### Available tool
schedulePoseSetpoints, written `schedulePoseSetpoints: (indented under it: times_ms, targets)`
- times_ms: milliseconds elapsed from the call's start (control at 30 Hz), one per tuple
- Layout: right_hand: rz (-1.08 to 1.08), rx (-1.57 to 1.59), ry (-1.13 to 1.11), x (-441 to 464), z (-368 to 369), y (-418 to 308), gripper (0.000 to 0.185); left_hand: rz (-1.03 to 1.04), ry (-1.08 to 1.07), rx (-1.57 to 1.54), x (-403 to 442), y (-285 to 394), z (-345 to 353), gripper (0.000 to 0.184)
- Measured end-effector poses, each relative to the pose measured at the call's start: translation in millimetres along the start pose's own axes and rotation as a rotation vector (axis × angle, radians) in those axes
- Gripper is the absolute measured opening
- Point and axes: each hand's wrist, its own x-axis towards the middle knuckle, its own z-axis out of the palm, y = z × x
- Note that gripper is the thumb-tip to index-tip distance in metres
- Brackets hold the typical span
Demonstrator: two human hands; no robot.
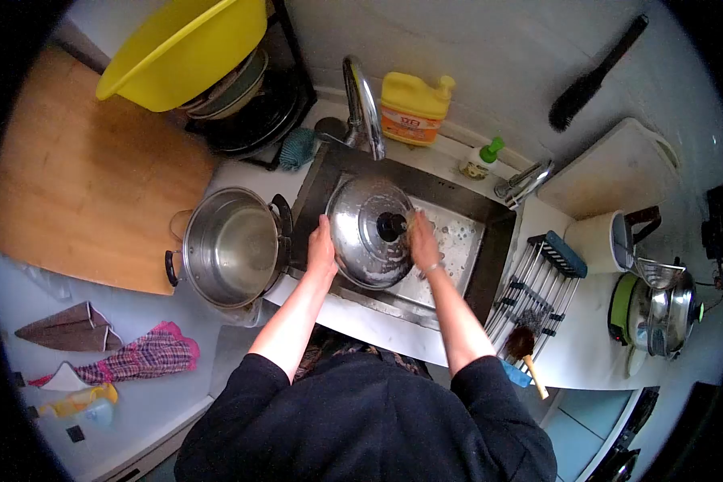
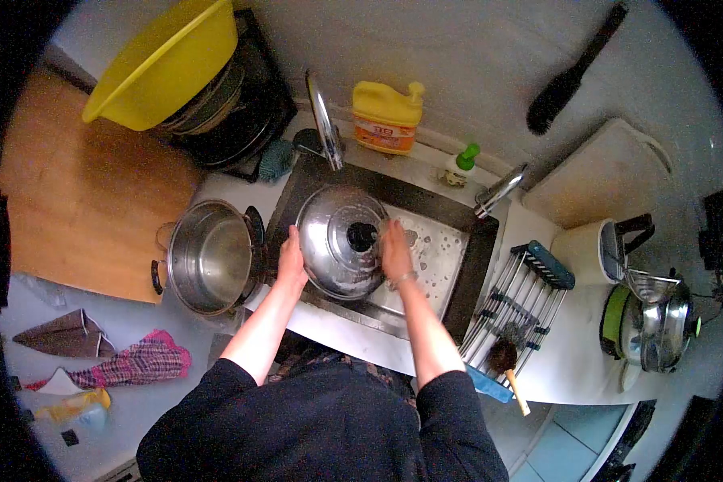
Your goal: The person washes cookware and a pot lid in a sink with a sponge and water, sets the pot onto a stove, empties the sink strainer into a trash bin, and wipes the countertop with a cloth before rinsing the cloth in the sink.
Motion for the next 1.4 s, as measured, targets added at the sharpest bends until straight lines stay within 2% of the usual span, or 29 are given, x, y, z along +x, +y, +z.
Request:
schedulePoseSetpoints:
  times_ms: [67, 100, 200, 233, 300, 333, 367, 433, 467, 500, 533, 567, 633, 667, 700, 733, 767, 833, 867, 900, 967, 1033, 1100, 1133, 1167, 1233, 1300, 1367, 1400]
  targets:
    - [-0.009, -0.05, 0.056, -40, 30, -24, 0.045, 0.0, 0.077, -0.032, 5, -9, -2, 0.046]
    - [-0.171, -0.159, 0.037, -55, 40, -38, 0.046, -0.003, 0.08, -0.036, 6, -14, -2, 0.046]
    - [-0.257, -0.064, 0.04, -49, 33, -93, 0.049, 0.045, 0.068, 0.222, -4, -26, 3, 0.046]
    - [-0.312, -0.061, 0.056, -35, 29, -101, 0.048, 0.144, 0.133, 0.396, -12, -26, 14, 0.048]
    - [-0.375, -0.092, 0.106, 4, 16, -102, 0.041, 0.136, -0.048, 0.514, -19, -33, 8, 0.049]
    - [-0.344, 0.01, 0.154, 28, 8, -101, 0.033, 0.261, -0.09, 0.543, -24, -34, 14, 0.048]
    - [-0.304, -0.008, 0.24, 51, 6, -88, 0.028, 0.264, -0.088, 0.542, -28, -31, 16, 0.048]
    - [-0.255, -0.201, 0.084, 63, -14, -100, 0.026, 0.342, -0.206, 0.773, -30, -27, 19, 0.047]
    - [-0.339, -0.224, 0.06, 57, -13, -109, 0.025, 0.246, -0.172, 0.78, -23, -32, 19, 0.05]
    - [-0.426, -0.25, 0.033, 44, -7, -117, 0.025, 0.248, -0.166, 0.772, -21, -31, 25, 0.05]
    - [-0.397, -0.246, -0.024, 25, 3, -124, 0.023, 0.11, -0.062, 0.459, -19, -27, 34, 0.05]
    - [-0.515, -0.139, 0.066, 6, 20, -117, 0.027, -0.024, 0.037, 0.141, -18, -23, 41, 0.052]
    - [-0.491, -0.145, 0.041, -34, 21, -116, 0.033, -0.085, 0.127, 0.117, -11, -21, 39, 0.055]
    - [-0.488, -0.141, -0.009, -48, 17, -112, 0.033, -0.121, 0.169, -0.117, -3, -29, 34, 0.056]
    - [-0.441, -0.136, -0.033, -58, 13, -103, 0.033, -0.146, 0.216, -0.351, 2, -31, 25, 0.06]
    - [-0.397, -0.128, -0.061, -67, 11, -88, 0.034, -0.117, 0.241, -0.41, 2, -30, 21, 0.065]
    - [-0.386, -0.132, 0.058, -72, 16, -62, 0.034, -0.15, 0.315, -0.413, 16, -43, 1, 0.06]
    - [-0.121, -0.035, 0.187, -63, 15, -21, 0.035, -0.181, 0.289, -0.391, 13, -36, -11, 0.06]
    - [0.116, 0.166, 0.262, -50, 16, 2, 0.039, -0.219, 0.332, -0.307, 14, -40, -18, 0.059]
    - [0.219, 0.075, 0.26, -33, 9, 13, 0.042, -0.22, 0.341, -0.297, 2, -25, -10, 0.058]
    - [0.247, 0.367, 0.112, -4, -6, 38, 0.042, -0.152, 0.291, -0.185, -4, -35, -19, 0.054]
    - [0.293, 0.45, -0.01, 37, -3, 82, 0.038, -0.131, 0.223, -0.044, -4, -42, -20, 0.048]
    - [0.232, 0.463, 0.044, 53, -14, 0, 0.033, -0.148, 0.088, 0.172, -22, -22, -9, 0.046]
    - [0.235, 0.459, 0.036, 59, -5, -10, 0.033, -0.097, 0.077, 0.145, -12, -41, -8, 0.046]
    - [0.068, 0.258, 0.007, 65, 1, -18, 0.033, -0.044, 0.062, 0.117, -1, -62, -3, 0.045]
    - [-0.227, -0.036, -0.05, 63, 12, -59, 0.031, -0.171, 0.035, 0.181, -28, -14, 26, 0.043]
    - [-0.423, -0.182, -0.158, 54, 32, -85, 0.03, -0.076, 0.104, 0.071, -6, -34, 25, 0.044]
    - [-0.443, -0.237, -0.233, 42, 43, -101, 0.03, -0.131, 0.297, 0.073, 23, -56, 14, 0.045]
    - [-0.45, -0.224, -0.256, 43, 44, -105, 0.03, -0.096, 0.314, -0.094, 30, -61, 12, 0.047]
